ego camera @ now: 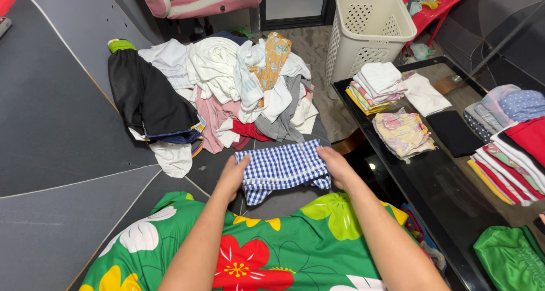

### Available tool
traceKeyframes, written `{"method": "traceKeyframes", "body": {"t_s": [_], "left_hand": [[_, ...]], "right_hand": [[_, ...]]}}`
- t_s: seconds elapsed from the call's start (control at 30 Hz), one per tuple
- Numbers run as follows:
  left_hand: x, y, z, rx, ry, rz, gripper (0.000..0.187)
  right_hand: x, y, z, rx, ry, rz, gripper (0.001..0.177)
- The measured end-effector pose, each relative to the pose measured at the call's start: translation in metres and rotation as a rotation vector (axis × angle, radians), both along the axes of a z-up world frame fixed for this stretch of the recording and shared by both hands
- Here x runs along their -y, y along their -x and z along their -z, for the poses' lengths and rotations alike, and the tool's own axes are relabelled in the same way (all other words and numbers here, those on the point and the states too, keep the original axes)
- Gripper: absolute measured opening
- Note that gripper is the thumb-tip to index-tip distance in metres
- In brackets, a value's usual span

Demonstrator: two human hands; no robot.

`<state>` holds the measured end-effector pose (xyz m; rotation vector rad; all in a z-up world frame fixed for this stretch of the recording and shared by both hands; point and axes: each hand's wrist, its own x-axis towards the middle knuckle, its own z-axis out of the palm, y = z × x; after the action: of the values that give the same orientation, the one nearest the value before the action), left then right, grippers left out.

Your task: The person folds clothes by hand, including a patterned shirt, black shorts, and white garments, and places them onto a glass table.

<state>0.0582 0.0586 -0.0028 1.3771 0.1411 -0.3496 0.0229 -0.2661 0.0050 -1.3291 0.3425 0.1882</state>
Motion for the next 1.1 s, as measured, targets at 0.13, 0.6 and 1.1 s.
{"method": "traceKeyframes", "body": {"t_s": [0.13,0.6,1.1], "left_hand": [[0.003,0.007,-0.014,-0.053,-0.320,0.128,0.081],[0.063,0.058,-0.038,0.487,-0.602,-0.120,0.073],[0.051,0.037,-0.027,0.001,0.552,-0.123,0.044]], "right_hand": [[-0.014,0.018,-0.009,-0.065,0.090,-0.024,0.059],[-0.112,0.065,-0.082,0.446,1.008,0.169,0.059],[-0.125,0.083,-0.056,0.781,0.879,0.264,0.063]]}}
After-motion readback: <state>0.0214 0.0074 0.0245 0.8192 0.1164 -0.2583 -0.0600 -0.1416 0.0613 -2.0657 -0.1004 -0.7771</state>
